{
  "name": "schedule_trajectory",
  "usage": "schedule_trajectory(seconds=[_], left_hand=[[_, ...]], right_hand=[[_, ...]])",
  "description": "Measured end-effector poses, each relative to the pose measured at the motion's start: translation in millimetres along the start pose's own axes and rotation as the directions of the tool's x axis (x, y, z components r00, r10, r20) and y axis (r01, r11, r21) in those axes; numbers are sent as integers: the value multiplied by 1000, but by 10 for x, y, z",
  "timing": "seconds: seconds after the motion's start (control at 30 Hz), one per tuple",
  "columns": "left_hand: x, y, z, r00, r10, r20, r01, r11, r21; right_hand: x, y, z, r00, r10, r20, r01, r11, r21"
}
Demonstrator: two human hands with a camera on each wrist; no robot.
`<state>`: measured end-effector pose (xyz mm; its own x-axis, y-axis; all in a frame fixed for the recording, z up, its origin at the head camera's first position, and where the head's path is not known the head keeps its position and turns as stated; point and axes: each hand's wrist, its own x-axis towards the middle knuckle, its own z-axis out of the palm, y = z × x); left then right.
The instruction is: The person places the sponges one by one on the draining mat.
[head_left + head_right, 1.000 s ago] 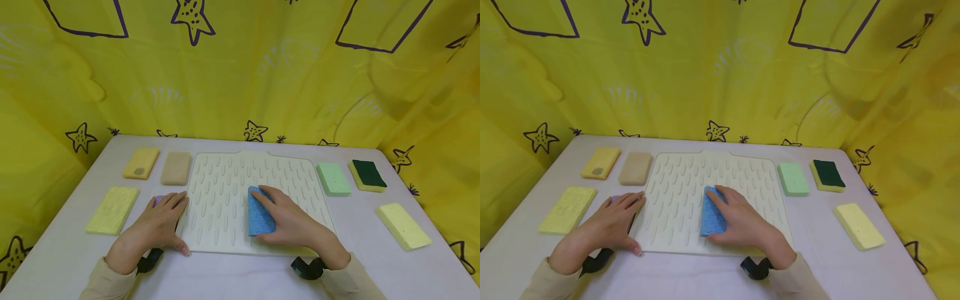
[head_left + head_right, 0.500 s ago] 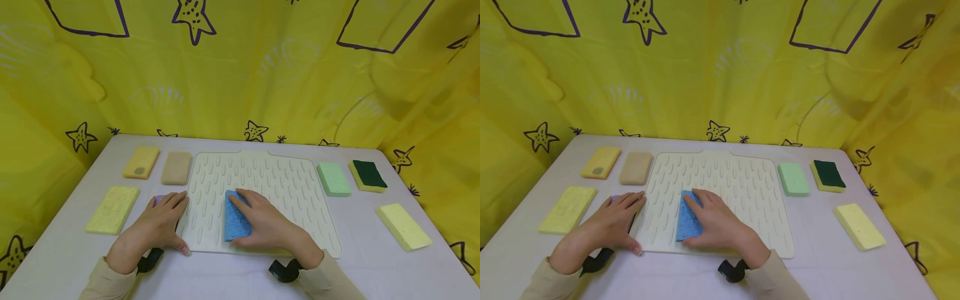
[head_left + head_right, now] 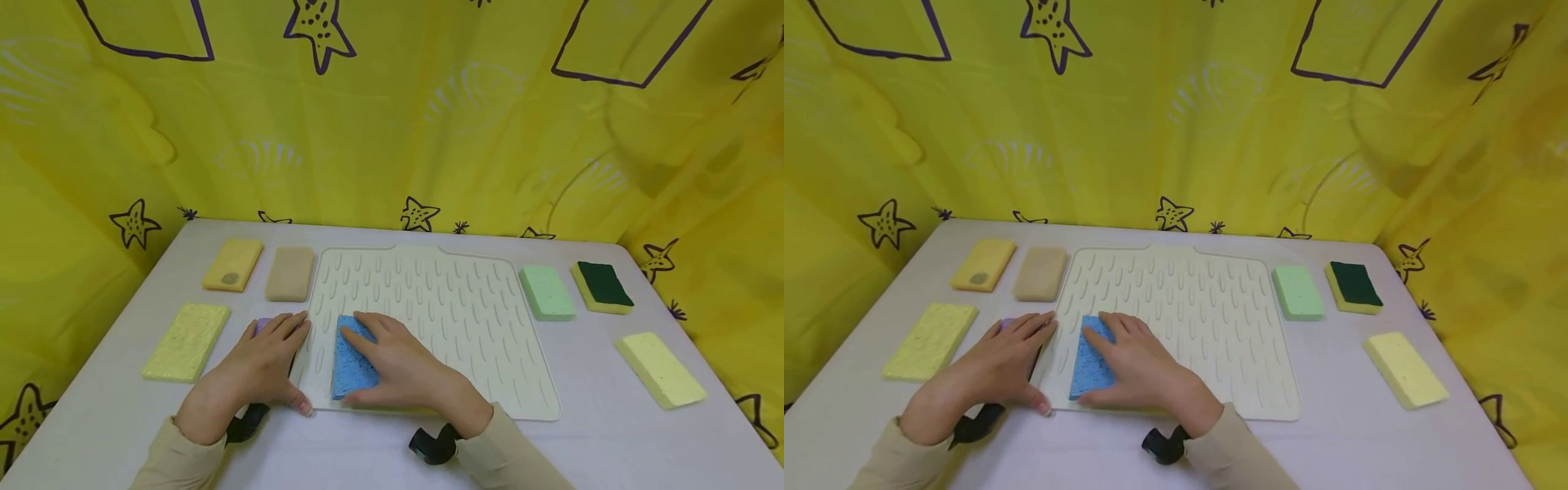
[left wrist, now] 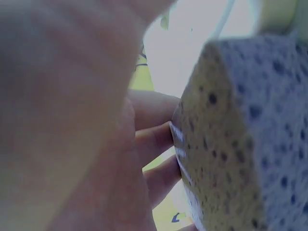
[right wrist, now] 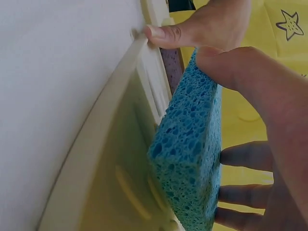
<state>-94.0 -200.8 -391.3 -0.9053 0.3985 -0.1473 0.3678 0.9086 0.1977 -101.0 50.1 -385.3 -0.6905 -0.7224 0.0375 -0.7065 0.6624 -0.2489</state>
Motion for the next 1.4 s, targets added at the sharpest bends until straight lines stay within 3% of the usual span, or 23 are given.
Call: schedule_trajectory(seconds=[0.2,0.73,1.1,1.4], left_hand=[[-15,-45,-17,999,15,31,-14,1000,-8],[27,-16,-24,999,29,20,-29,1000,3],[37,-18,-28,999,14,34,-14,1000,-6],[21,-14,-26,999,6,35,-6,1000,-4]], right_hand=[[100,-76,83,1000,-8,-1,8,1000,-10],[283,-204,194,999,-25,-42,24,999,-23],[338,-213,242,996,-7,-93,-4,993,-122],[370,-243,290,999,10,-44,-15,993,-116]])
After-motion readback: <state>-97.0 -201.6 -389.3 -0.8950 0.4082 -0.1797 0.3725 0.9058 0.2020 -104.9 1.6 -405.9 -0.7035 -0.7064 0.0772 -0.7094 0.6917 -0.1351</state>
